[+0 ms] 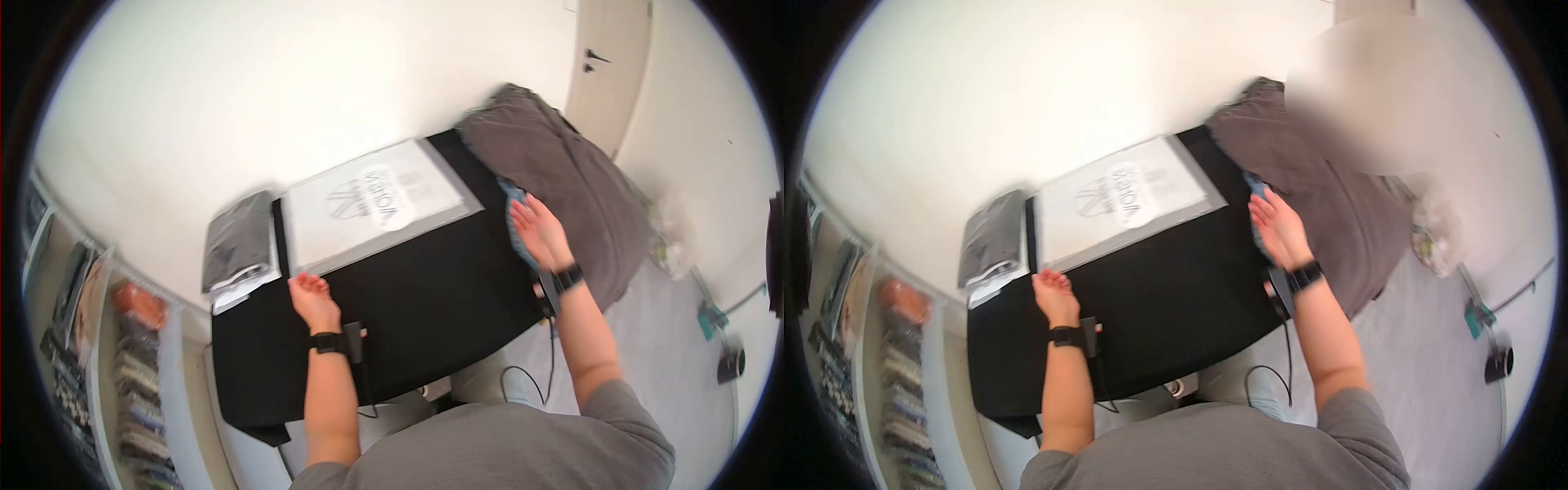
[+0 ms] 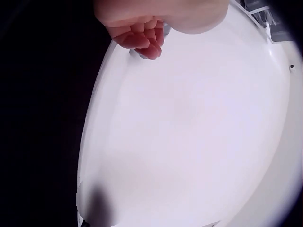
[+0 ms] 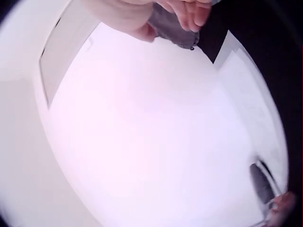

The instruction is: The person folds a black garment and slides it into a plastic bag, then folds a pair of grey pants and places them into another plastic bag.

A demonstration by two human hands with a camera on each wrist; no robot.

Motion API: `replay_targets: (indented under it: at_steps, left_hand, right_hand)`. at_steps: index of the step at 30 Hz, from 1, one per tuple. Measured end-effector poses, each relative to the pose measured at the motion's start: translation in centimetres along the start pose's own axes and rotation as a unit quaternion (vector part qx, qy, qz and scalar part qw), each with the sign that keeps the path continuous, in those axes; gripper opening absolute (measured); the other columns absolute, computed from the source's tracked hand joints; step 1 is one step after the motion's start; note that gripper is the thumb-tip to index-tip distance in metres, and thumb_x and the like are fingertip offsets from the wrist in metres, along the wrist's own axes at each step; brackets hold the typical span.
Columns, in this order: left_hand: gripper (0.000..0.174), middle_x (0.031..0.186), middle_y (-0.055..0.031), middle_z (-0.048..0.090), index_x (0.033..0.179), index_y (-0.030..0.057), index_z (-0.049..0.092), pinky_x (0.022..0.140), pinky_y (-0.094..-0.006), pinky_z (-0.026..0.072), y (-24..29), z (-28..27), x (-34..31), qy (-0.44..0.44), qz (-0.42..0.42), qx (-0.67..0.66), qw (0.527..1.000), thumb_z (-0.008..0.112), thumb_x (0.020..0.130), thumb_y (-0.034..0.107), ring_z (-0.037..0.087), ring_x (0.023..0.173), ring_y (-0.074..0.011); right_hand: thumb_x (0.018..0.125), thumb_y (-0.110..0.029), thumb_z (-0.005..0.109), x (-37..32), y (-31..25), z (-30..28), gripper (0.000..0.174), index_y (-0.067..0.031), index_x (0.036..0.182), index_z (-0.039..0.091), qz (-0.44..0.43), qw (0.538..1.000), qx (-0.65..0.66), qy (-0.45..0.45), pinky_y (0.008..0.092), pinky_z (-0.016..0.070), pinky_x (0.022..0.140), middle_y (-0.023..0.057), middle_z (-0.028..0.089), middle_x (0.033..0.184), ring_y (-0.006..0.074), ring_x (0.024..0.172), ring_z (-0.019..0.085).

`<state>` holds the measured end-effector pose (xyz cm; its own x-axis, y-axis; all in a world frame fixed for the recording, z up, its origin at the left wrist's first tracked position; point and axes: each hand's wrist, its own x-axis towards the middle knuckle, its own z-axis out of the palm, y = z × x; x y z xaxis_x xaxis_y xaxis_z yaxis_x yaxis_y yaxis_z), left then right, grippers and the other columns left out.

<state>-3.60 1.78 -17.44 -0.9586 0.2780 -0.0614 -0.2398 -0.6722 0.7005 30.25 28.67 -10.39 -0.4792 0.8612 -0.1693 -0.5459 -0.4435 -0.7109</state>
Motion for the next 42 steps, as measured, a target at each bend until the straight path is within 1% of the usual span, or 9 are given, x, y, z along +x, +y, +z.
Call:
replay_targets:
  at_steps: [3,12,15,21,23,27,31,39,42]
  left_hand:
    - [0.034,0.073,-0.0015,0.055,0.095,0.0077,0.056,0.059,-0.0230,0.0430,0.1,0.0,0.1,-0.009,-0.014,0.033,0.999,0.045,0.100,0.040,0.051,0.063,-0.0118]
    - [0.035,0.074,0.0013,0.054,0.101,0.0062,0.055,0.059,-0.0199,0.0417,0.3,1.4,-0.8,-0.010,-0.003,0.106,0.994,0.042,0.101,0.039,0.050,0.064,-0.0075]
    - [0.035,0.074,0.0011,0.054,0.101,0.0053,0.055,0.059,-0.0193,0.0418,0.5,1.6,-0.9,-0.012,-0.008,0.103,0.995,0.041,0.101,0.037,0.050,0.064,-0.0075]
    - [0.035,0.074,0.0006,0.054,0.101,0.0051,0.055,0.058,-0.0191,0.0415,0.3,0.9,-0.4,-0.010,-0.008,0.090,0.996,0.042,0.101,0.038,0.050,0.063,-0.0076]
    - [0.035,0.073,0.0006,0.054,0.101,0.0055,0.055,0.058,-0.0194,0.0407,0.3,0.9,-0.6,-0.019,-0.012,0.087,0.996,0.042,0.101,0.038,0.050,0.062,-0.0077]
    - [0.034,0.071,0.0010,0.055,0.098,0.0067,0.055,0.058,-0.0200,0.0403,0.0,1.1,-0.4,-0.021,-0.018,0.082,0.996,0.043,0.100,0.038,0.050,0.060,-0.0076]
    - [0.034,0.069,0.0011,0.055,0.096,0.0077,0.056,0.056,-0.0207,0.0386,-0.1,1.9,-0.9,-0.013,-0.034,0.081,0.996,0.042,0.100,0.038,0.049,0.058,-0.0076]
    - [0.033,0.071,0.0011,0.055,0.095,0.0072,0.056,0.057,-0.0210,0.0377,-0.4,1.4,-0.7,-0.035,-0.036,0.086,0.995,0.042,0.101,0.036,0.050,0.061,-0.0077]
    - [0.032,0.073,0.0012,0.055,0.097,0.0060,0.056,0.059,-0.0206,0.0392,0.3,1.6,-1.2,-0.021,-0.038,0.088,0.995,0.043,0.101,0.034,0.050,0.064,-0.0070]
  right_hand:
    - [0.088,-0.036,0.069,6.7,-0.9,-2.6,0.067,0.0027,0.129,0.033,0.050,0.970,0.191,0.145,0.0299,0.0488,0.080,0.0136,0.048,0.117,0.0232,0.098,0.055]
    - [0.100,-0.033,0.042,12.5,-2.2,-6.8,0.037,0.0015,0.108,0.053,-0.001,0.931,0.305,0.200,0.0308,0.0543,0.059,0.0124,0.065,0.093,0.0202,0.073,0.063]
    - [0.099,-0.039,0.045,10.3,-2.0,-3.6,0.043,0.0029,0.110,0.049,0.166,0.918,0.332,0.139,0.0302,0.0542,0.057,0.0157,0.065,0.093,0.0221,0.070,0.063]
    - [0.096,-0.039,0.053,12.9,-1.1,-4.0,0.044,0.0024,0.112,0.049,-0.002,0.905,0.388,0.172,0.0281,0.0542,0.056,0.0119,0.064,0.087,0.0199,0.069,0.062]
    - [0.097,-0.023,0.053,18.7,-0.8,-7.8,0.021,-0.0025,0.096,0.055,0.025,0.872,0.448,0.196,0.0271,0.0514,0.051,0.0069,0.061,0.079,0.0149,0.061,0.058]
    - [0.090,-0.014,0.049,10.6,-5.8,-0.2,0.015,-0.0099,0.076,0.050,-0.104,0.969,0.075,0.209,0.0223,0.0333,0.039,-0.0048,0.044,0.056,0.0070,0.044,0.038]
    - [0.089,-0.019,0.051,4.2,-11.5,5.0,0.019,-0.0110,0.072,0.047,-0.204,0.974,0.045,0.085,0.0247,0.0250,0.042,-0.0039,0.037,0.055,0.0088,0.044,0.032]
    - [0.095,-0.021,0.049,-15.3,-10.9,11.4,0.026,-0.0057,0.074,0.051,-0.230,0.965,-0.087,-0.091,0.0261,0.0265,0.045,-0.0021,0.036,0.053,0.0093,0.047,0.032]
    - [0.096,-0.023,0.049,-17.6,-7.4,9.4,0.029,-0.0029,0.077,0.058,-0.092,0.959,-0.252,-0.090,0.0262,0.0352,0.047,0.0025,0.049,0.054,0.0114,0.047,0.044]
